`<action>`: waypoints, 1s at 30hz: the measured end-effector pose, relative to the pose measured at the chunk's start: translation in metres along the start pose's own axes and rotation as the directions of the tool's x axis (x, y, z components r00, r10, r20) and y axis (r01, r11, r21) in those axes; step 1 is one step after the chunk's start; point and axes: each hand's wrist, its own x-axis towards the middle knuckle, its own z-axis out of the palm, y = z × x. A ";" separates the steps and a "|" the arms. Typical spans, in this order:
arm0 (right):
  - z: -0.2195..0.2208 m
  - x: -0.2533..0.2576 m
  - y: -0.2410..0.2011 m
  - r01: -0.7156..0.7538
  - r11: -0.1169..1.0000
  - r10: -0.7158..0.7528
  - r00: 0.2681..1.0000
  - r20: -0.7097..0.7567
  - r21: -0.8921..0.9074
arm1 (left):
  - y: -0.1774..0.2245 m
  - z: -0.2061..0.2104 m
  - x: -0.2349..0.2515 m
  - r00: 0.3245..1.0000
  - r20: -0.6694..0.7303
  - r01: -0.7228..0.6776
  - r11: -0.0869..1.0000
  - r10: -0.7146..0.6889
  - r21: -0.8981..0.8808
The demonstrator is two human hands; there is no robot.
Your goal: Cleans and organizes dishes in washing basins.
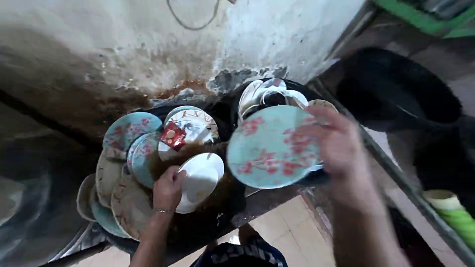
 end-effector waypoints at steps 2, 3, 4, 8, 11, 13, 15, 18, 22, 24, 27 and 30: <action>-0.059 -0.013 0.010 -0.125 0.992 0.116 0.976 -0.183 -0.038 | 0.002 -0.007 0.008 0.987 0.144 0.069 0.997 -0.063 -0.036; -0.086 -0.020 0.022 -0.176 0.983 0.155 0.952 -0.263 -0.058 | 0.001 -0.011 0.011 0.975 0.208 0.092 0.994 -0.079 -0.053; -0.108 -0.029 0.034 -0.233 0.970 0.198 0.924 -0.326 -0.071 | 0.000 -0.012 0.013 0.966 0.245 0.100 0.992 -0.078 -0.076; -0.145 -0.054 0.088 -0.494 0.868 0.424 0.787 -0.448 -0.045 | 0.008 -0.019 0.009 0.978 0.190 0.101 0.992 -0.084 -0.081; -0.136 -0.048 0.131 -0.642 0.767 0.572 0.670 -0.474 0.019 | 0.015 -0.022 -0.004 0.999 0.011 0.039 0.995 -0.039 -0.093; -0.123 -0.034 0.149 -0.702 0.712 0.610 0.628 -0.483 -0.012 | 0.024 -0.027 -0.013 0.996 -0.069 0.045 0.994 -0.052 -0.102; -0.103 -0.022 0.166 -0.712 0.702 0.623 0.631 -0.462 -0.025 | 0.029 -0.027 -0.022 0.993 -0.107 0.038 0.996 -0.047 -0.084; -0.062 -0.006 0.193 -0.668 0.715 0.560 0.724 -0.402 -0.206 | 0.029 -0.006 -0.030 0.988 -0.129 -0.084 0.996 0.087 0.027; -0.031 0.002 0.164 -0.554 0.671 0.436 0.832 -0.343 -0.492 | 0.039 0.020 -0.046 0.925 -0.035 -0.369 0.917 0.378 0.149; -0.009 -0.011 0.127 -0.421 0.773 0.338 0.906 -0.253 -0.474 | 0.047 0.034 -0.059 0.918 0.144 -0.392 0.901 0.369 0.187; 0.054 -0.037 0.098 -0.403 0.862 0.475 0.855 0.209 -0.308 | 0.048 0.058 -0.077 0.891 0.144 -0.455 0.854 0.432 0.254; 0.125 -0.050 0.099 -0.557 0.791 0.590 0.585 0.556 -0.253 | 0.052 0.055 -0.087 0.883 0.315 -0.425 0.877 0.348 0.223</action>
